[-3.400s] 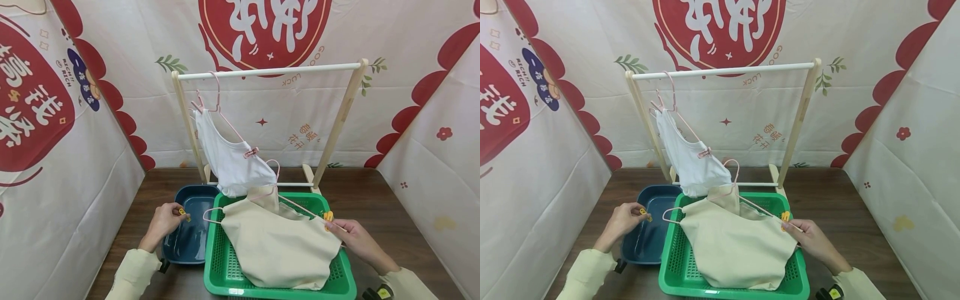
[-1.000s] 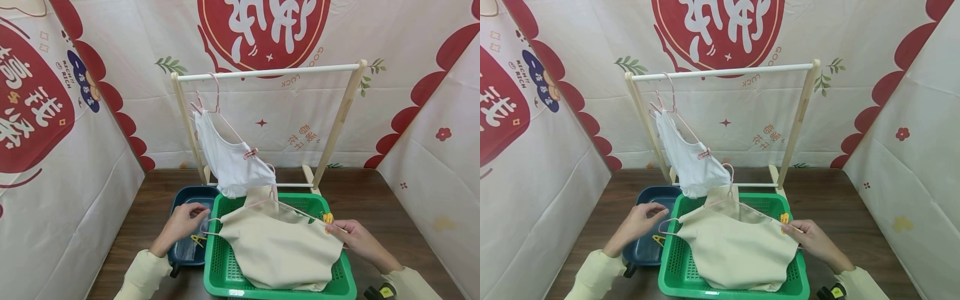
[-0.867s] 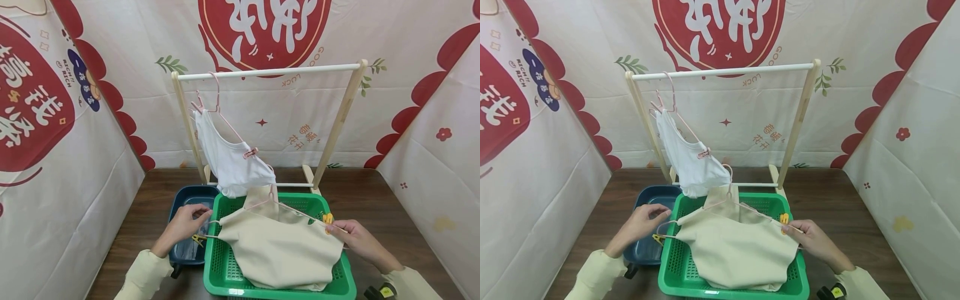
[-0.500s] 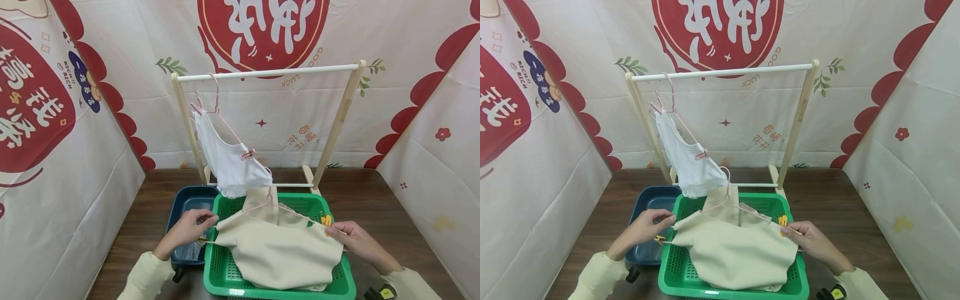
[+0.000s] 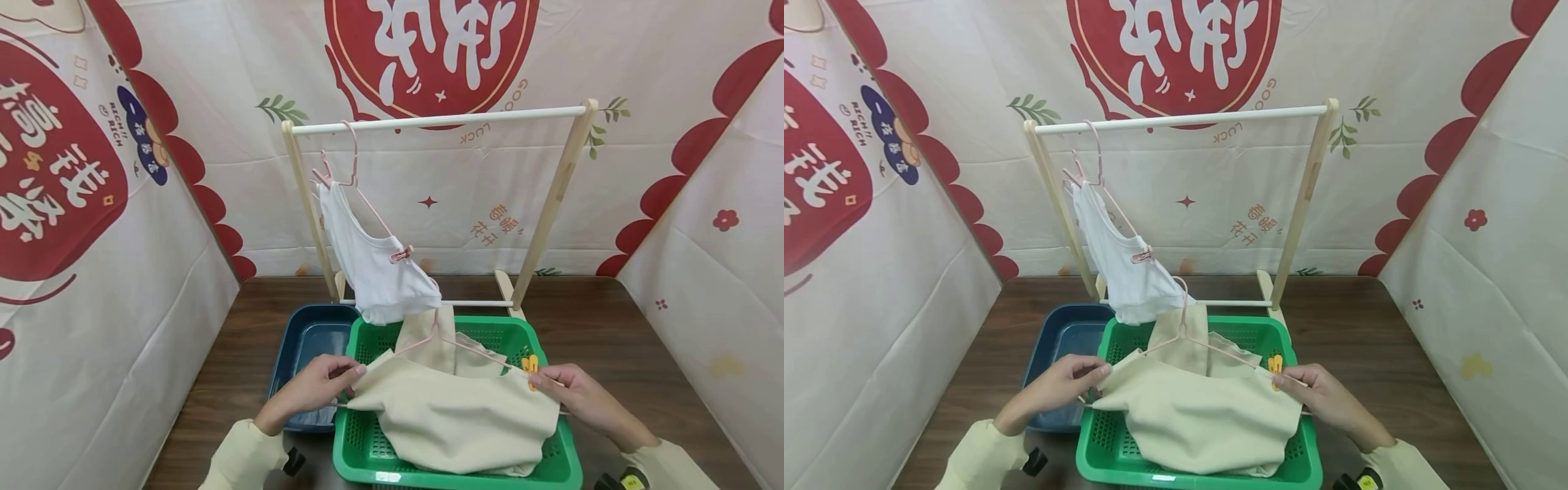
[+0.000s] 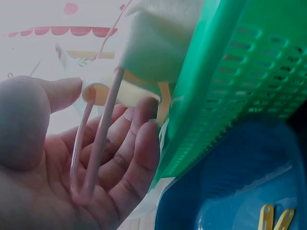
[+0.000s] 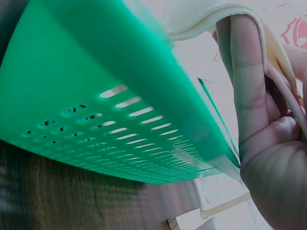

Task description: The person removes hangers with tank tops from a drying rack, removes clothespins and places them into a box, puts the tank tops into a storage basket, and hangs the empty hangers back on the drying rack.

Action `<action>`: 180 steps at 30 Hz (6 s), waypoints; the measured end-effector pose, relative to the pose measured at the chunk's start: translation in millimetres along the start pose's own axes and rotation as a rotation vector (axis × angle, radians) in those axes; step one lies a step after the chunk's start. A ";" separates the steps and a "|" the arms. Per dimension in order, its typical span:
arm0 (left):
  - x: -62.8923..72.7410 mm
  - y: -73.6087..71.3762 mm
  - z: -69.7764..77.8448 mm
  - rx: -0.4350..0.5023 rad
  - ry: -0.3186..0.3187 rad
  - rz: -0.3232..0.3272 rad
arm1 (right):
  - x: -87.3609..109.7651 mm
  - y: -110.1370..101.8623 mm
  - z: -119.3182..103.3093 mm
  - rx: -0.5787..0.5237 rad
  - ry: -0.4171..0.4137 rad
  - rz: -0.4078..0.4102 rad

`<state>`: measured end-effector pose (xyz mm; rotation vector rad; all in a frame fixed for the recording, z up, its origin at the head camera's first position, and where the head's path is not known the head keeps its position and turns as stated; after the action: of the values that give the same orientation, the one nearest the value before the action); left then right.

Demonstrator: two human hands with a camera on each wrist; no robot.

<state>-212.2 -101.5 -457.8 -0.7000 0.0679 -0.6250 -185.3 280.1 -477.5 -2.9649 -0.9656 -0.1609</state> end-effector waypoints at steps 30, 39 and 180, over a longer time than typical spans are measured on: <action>13.6 20.1 -6.8 0.102 -0.027 0.024 | -7.2 -0.9 -9.1 0.224 -0.017 0.032; 16.2 21.2 -6.7 0.112 -0.038 0.047 | -13.1 -9.4 -12.0 0.229 0.076 0.084; 13.4 25.6 -16.9 0.141 -0.085 0.075 | -87.5 80.9 -83.3 -0.044 -0.034 0.060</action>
<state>-192.5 -103.6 -484.8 -0.5842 -0.0281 -0.5228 -215.7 159.2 -402.7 -3.0422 -0.8864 -0.1325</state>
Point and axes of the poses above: each hand's wrist, its own x-axis away from the middle knuckle, its own y-axis out of the palm, z = x × y, the point moved 8 cm from there along -x, towards the middle knuckle, and after that the axes turned 9 degrees about -x, right-handed, at the moved point
